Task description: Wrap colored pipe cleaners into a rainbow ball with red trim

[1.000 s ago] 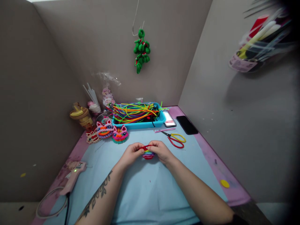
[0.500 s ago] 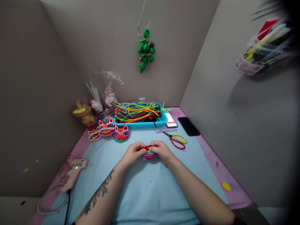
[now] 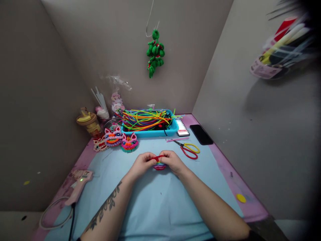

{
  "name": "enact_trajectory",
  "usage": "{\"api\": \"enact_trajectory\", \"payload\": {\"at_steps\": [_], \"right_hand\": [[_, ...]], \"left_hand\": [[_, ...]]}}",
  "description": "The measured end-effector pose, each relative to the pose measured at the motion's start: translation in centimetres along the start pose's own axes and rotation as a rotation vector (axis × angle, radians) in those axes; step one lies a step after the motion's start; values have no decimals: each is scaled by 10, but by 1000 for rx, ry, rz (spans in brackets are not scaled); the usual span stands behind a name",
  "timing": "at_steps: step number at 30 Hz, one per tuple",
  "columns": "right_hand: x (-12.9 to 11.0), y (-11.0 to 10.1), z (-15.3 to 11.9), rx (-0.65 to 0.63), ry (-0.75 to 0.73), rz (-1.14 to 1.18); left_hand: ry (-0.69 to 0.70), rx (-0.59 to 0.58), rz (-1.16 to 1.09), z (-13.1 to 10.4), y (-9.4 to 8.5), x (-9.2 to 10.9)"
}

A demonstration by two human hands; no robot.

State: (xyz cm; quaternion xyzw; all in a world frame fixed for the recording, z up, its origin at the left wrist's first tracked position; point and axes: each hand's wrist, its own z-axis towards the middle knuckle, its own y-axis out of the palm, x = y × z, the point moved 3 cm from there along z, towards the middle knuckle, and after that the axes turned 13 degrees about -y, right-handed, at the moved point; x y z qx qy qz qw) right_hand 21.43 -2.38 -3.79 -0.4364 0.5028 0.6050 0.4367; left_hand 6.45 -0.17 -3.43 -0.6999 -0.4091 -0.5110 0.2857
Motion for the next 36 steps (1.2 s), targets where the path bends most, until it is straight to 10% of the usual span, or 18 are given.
{"api": "enact_trajectory", "payload": {"at_steps": [36], "right_hand": [[0,3,0,27,56,90]], "left_hand": [[-42,-51,-108,-4,2,5]]}}
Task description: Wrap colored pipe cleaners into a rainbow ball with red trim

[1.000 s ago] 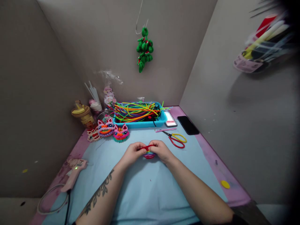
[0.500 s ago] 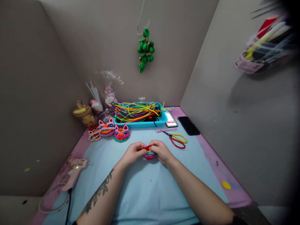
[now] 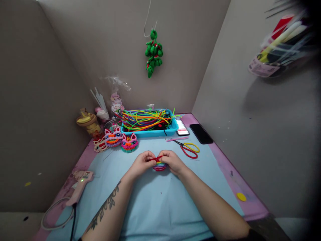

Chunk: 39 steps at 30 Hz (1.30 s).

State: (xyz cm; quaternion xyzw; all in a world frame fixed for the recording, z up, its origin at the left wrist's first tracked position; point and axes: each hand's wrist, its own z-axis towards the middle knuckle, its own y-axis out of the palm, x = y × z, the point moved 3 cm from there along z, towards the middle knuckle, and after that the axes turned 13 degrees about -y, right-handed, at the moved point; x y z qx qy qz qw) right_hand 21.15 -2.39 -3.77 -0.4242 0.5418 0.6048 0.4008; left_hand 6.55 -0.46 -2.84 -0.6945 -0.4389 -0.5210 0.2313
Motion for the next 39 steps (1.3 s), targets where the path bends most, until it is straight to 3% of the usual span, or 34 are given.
{"api": "enact_trajectory", "payload": {"at_steps": [9,20,39], "right_hand": [[-1,0,1,-77,98,-27],[-5,3,0,-61,53,-20],[-3,-3,0,-137,123,-16]], "left_hand": [[21,-22,20,4,-1,-6],[25,-2,-6,2,0,-1],[34,14,7,2,1,1]]}}
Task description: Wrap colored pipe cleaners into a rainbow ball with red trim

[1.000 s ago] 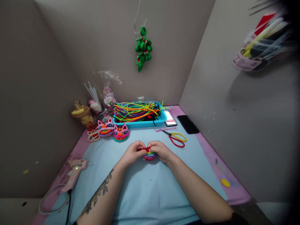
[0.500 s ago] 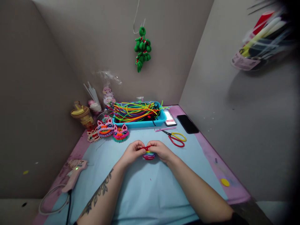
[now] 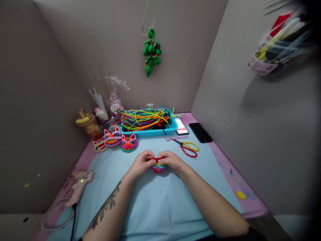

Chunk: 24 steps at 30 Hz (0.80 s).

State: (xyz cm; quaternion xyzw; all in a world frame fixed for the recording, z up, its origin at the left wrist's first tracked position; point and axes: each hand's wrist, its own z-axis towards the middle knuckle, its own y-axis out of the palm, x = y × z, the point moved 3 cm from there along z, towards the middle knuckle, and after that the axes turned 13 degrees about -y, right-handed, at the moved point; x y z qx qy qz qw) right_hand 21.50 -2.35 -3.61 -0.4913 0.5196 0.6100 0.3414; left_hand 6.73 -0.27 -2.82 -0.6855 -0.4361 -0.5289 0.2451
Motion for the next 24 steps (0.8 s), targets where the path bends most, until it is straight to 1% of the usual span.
{"api": "enact_trajectory", "payload": {"at_steps": [3,7,12,18,21,24], "right_hand": [[-3,0,0,12,-32,3],[-9,1,-1,25,-134,-3],[-9,3,-1,69,-97,-8],[-6,3,1,58,-66,6],[-7,3,0,57,-85,-5],[-10,4,-1,35,-127,10]], "left_hand": [[7,16,-7,1,-3,1],[4,50,-28,0,-4,3],[9,70,-34,-1,-1,5],[24,71,-21,0,-1,4],[22,64,-39,0,-2,3],[36,101,-59,-1,-3,3]]}}
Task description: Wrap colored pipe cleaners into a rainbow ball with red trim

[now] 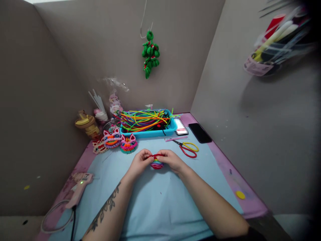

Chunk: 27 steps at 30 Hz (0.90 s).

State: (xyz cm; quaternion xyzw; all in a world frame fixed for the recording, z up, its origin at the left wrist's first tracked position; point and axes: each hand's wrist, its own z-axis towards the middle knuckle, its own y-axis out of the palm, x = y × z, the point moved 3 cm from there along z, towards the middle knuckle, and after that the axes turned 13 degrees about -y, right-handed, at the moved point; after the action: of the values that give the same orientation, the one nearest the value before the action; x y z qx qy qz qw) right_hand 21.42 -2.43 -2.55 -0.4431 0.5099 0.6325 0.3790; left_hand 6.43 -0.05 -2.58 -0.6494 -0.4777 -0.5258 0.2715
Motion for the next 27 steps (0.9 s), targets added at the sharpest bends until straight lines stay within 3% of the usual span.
{"api": "enact_trajectory", "payload": {"at_steps": [12,16,21,27], "right_hand": [[13,0,2,82,-15,-25],[5,-1,2,28,-12,70],[-8,-6,1,123,-78,179],[-3,-4,0,46,-21,272]], "left_hand": [[15,61,-34,0,3,-1],[11,75,-53,-2,2,0],[51,89,-131,-1,-3,0],[63,5,-225,-2,-2,-3]]}}
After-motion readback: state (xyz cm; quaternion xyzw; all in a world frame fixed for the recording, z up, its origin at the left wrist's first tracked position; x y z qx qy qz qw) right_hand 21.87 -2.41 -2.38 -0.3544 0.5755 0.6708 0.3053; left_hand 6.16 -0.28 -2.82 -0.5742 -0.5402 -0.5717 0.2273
